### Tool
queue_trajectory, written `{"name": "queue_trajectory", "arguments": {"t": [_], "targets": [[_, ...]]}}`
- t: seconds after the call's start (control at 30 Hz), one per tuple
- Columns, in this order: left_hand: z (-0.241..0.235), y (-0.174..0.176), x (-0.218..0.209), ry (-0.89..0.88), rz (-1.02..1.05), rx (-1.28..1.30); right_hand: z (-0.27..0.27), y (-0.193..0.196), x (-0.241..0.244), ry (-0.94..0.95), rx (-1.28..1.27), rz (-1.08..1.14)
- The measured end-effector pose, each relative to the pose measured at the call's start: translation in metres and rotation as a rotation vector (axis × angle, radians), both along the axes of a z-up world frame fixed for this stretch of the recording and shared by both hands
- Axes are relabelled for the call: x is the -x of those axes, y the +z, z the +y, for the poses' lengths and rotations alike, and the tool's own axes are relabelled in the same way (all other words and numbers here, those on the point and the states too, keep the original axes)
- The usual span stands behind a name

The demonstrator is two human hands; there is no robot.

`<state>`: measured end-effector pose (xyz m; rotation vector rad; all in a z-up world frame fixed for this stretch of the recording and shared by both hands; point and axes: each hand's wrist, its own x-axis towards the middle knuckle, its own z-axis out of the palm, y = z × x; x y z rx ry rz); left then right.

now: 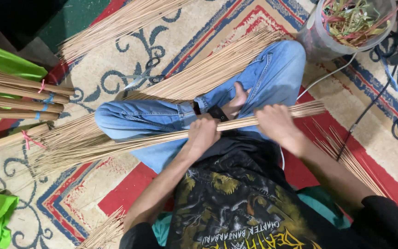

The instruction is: Gathering thin wooden sticks into bundles and tying them with plastic strips

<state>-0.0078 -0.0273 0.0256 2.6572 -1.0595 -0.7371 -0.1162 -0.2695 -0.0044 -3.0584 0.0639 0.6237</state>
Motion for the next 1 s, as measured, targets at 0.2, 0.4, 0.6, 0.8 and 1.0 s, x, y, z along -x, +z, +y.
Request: {"name": "queue_trajectory", "arguments": {"t": [0.2,0.4,0.6,0.8,1.0], "targets": [[0.030,-0.011,-0.018,0.027,-0.020,-0.020,-0.012,0.076,-0.006,-0.038,-0.003,0.049],[0.009,-0.008,-0.006,0.009,-0.046,0.119,-0.001,0.043,-0.005,-0.081,-0.075,0.016],[0.023,0.021,-0.016,0.038,-0.128,0.060,-0.010,0.030,0.004,-0.094,-0.072,0.077],[0.019,-0.017,-0.013,0.105,-0.131,0.169,-0.005,0.040,-0.009,-0.086,-0.050,0.045],[0.015,-0.005,-0.013,0.044,-0.088,0.199,0.003,0.049,-0.016,-0.127,-0.110,0.108]]}}
